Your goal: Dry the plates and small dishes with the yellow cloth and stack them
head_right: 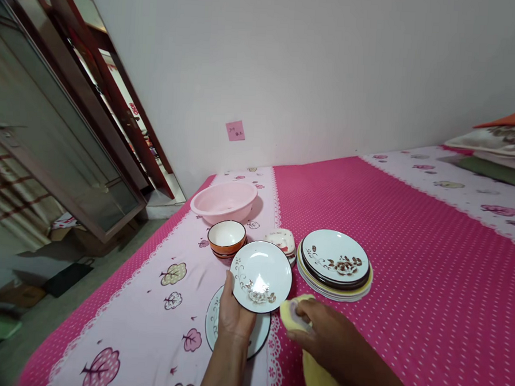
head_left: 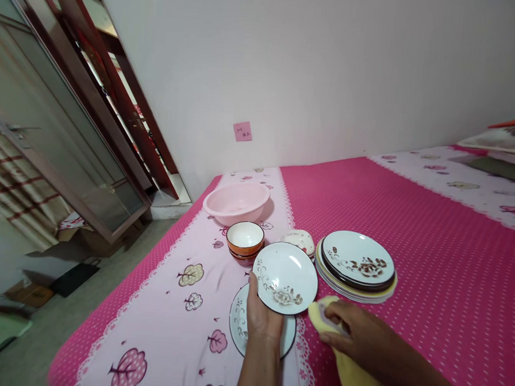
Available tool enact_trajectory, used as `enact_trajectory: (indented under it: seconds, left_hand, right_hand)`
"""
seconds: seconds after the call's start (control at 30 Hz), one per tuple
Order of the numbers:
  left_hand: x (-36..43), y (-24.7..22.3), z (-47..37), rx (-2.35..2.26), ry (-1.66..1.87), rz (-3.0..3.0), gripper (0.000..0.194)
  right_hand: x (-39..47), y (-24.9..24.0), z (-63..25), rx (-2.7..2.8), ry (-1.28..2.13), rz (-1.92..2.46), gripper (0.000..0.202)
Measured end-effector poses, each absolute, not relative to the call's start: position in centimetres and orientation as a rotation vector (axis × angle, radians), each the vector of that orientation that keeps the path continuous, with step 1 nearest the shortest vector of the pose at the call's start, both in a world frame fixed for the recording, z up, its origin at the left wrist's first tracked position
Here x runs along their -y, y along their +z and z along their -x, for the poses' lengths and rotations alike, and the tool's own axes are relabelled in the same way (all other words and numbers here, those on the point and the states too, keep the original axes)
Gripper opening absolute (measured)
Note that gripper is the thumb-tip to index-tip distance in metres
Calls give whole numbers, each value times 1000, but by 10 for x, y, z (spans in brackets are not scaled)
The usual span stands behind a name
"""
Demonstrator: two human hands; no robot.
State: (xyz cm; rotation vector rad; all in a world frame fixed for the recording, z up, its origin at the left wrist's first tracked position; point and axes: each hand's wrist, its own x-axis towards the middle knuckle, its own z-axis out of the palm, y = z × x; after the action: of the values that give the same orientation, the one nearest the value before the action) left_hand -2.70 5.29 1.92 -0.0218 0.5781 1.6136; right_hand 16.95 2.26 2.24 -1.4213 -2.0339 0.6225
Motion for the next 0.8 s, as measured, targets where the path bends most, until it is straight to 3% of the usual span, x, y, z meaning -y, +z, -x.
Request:
enact_trajectory:
  seconds: [0.1, 0.2, 0.33, 0.8]
  left_hand:
    - [-53, 19, 25, -577, 1616, 30, 43]
    - [-53, 19, 22, -570, 1601, 38, 43]
    - [-51, 20, 15, -505, 1520, 8, 48]
    - [-37, 23, -6, -419, 1213, -390, 45]
  right_hand:
    - [-24, 38, -159, 1940, 1082, 1352, 29]
    - [-29, 46, -158, 1745, 1206, 1285, 41]
    - [-33, 40, -157, 1560, 1297, 1211, 41]
    - [-49, 28, -192, 1081, 1107, 1240, 44]
